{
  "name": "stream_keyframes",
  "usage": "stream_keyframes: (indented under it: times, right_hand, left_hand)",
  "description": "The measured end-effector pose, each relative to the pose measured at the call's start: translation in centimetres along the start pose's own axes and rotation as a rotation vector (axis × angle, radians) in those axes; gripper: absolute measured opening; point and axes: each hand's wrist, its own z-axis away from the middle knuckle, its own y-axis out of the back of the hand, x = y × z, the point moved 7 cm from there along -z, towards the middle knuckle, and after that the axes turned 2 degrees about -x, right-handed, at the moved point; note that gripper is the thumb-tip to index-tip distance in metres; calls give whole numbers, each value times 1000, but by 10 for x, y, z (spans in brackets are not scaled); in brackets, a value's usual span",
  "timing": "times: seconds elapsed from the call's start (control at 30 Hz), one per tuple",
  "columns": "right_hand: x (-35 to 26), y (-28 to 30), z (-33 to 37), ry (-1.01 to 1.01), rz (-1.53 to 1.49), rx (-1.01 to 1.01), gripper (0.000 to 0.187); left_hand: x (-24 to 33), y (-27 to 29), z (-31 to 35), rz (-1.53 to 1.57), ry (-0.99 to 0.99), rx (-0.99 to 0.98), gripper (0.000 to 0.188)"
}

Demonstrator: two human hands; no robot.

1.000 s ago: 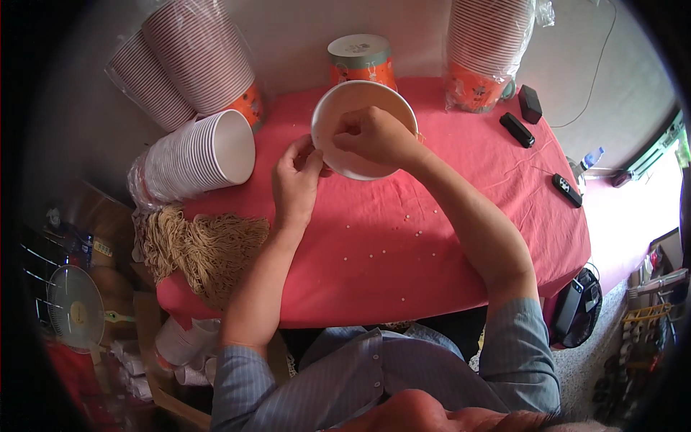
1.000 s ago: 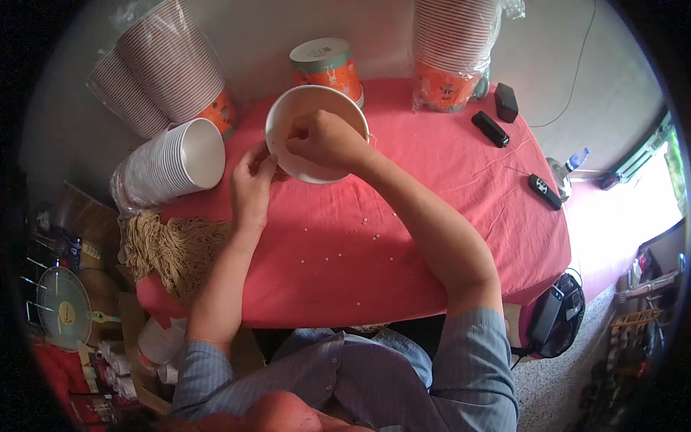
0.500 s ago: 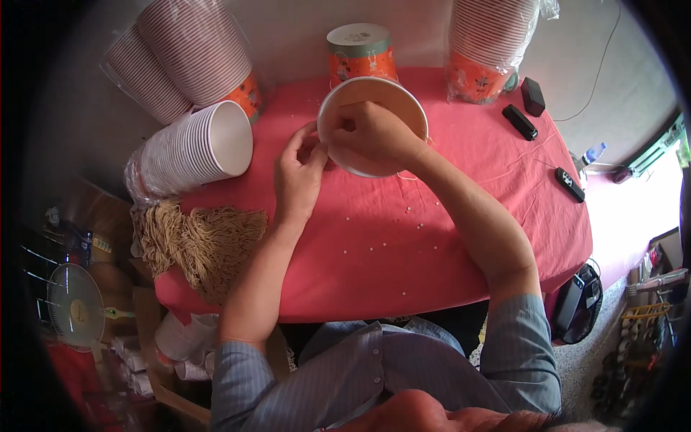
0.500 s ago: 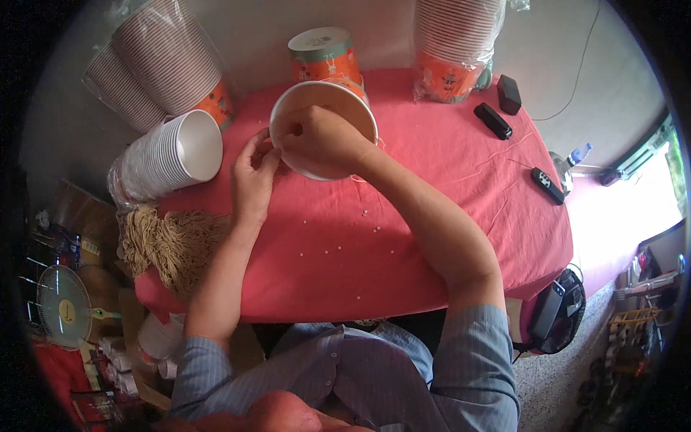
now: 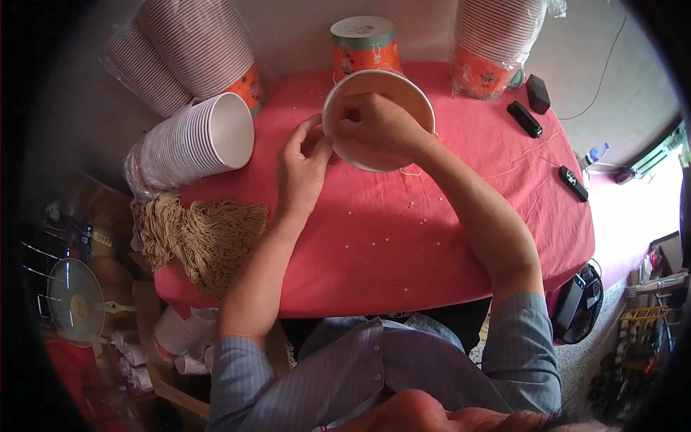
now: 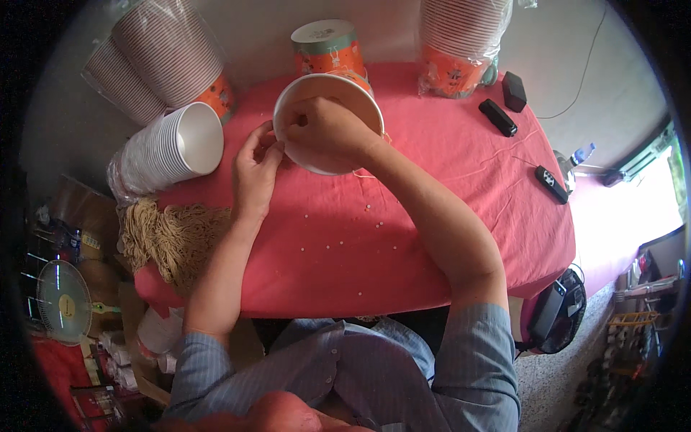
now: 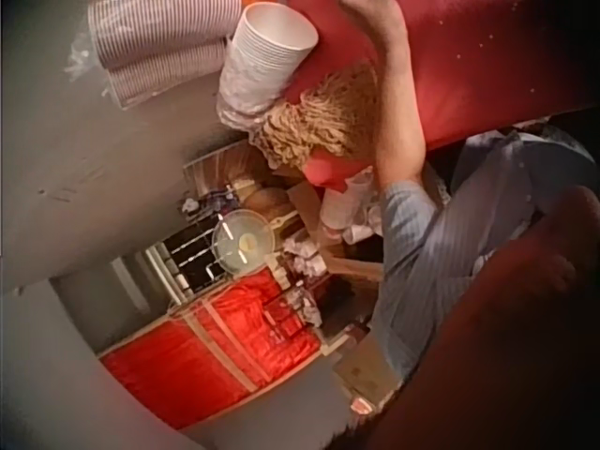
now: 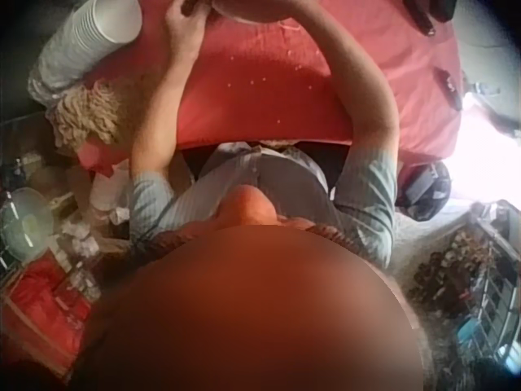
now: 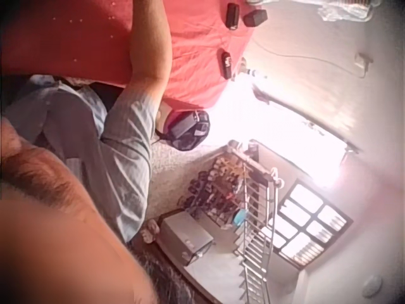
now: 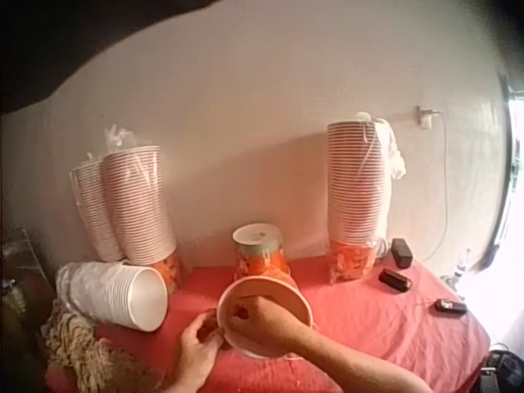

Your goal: Manually attaching string handles to paper buckets by threading the ends through pre-punched holes and securing them.

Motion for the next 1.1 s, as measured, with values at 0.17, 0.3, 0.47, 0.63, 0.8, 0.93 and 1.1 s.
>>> stream_keyframes:
  times: [0.17,0.3,0.47,0.63,0.8,0.93,1.1]
  right_hand:
    - [2,1,-1,42,2,-3,27]
    - [1,0,-1,21,22,-7,26]
    - [0,0,-2,20,24,-22,24]
    - [2,-1,-3,27,11,-25,23]
    - [3,-1,-3,10,-8,-54,23]
    - [1,-2,-4,-15,18,-69,22]
    - [16,-4,-8,-17,18,-70,21]
  left_hand:
    - [1,-4,0,34,17,-11,39]
    - [6,-5,3,22,62,-15,39]
    - [3,-4,2,58,53,-30,39]
    - [-3,-4,1,93,38,-44,38]
    - [0,-5,1,93,35,-46,38]
    - [5,-4,3,57,29,-43,37]
    - [2,-5,2,92,27,-47,37]
